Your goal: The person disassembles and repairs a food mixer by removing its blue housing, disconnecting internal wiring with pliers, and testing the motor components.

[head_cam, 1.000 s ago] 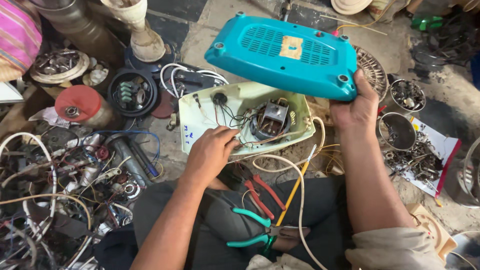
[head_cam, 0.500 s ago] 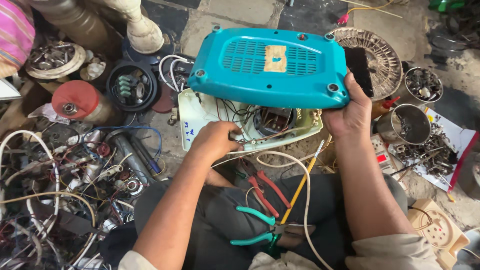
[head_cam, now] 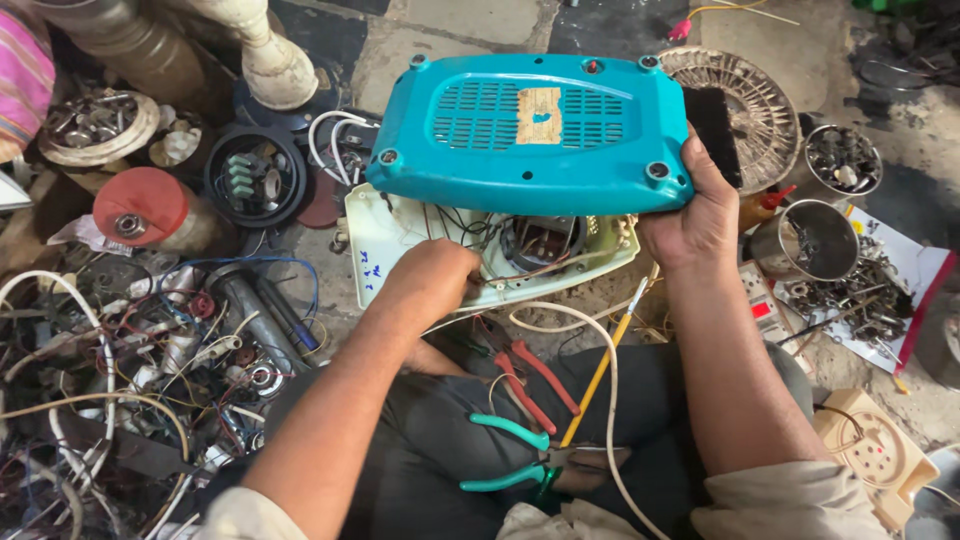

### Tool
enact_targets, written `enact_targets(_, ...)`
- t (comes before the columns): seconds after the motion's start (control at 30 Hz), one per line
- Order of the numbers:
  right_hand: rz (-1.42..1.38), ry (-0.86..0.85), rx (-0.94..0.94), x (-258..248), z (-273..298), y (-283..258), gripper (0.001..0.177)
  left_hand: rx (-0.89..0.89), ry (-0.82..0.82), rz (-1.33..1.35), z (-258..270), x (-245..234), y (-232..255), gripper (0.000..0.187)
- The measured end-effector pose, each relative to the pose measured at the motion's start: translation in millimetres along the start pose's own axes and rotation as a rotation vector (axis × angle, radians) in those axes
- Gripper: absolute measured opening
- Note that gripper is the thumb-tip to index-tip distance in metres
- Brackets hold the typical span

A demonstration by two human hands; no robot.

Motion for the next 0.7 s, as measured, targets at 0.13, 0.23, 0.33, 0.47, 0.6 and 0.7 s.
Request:
enact_targets(0.13,0.032,-0.008,-0.035,-0.7,5.1,-9.4,0.044,0.037,-0.073,0.074,0.6,-5.7,-2.6,0.027)
enact_targets(0.23,0.028,-0.018,-0.048,-2.8,7.4,-13.0,0.044,0.088,-0.108,0.043,-1.4,-5.7,-2.4,0.032)
enact_targets(0.33,0.018,0.000,-0.049,-1.8,9.2,-11.1,0.045,0.128,-0.138,-0.024,-4.7,-6.4,-0.7,0.029)
enact_targets(0.47,0.033,0.004,-0.022,2.7,13.9,-10.1,0.047,0.186,-0.167,-0.124,-7.9,-9.0,3.3,0.029)
enact_targets(0.6,-0.003,-0.011,-0.006,0.6,14.6,-6.3,0.047,0.196,-0.191,-0.205,-12.5,-2.8,6.7,0.034)
enact_targets(0.7,-0.015,-0.012,-0.005,1.7,16.5,-5.9,0.048,0.146,-0.200,-0.003,-14.9,-2.3,-2.5,0.029)
Point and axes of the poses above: each hand's wrist, its own z-axis away from the middle knuckle, its own x-axis out of the palm, y = z × x, the point moved 3 cm from there along -z, towards the middle knuckle, and after that the axes turned 10 degrees about x, right-handed, at the moved point
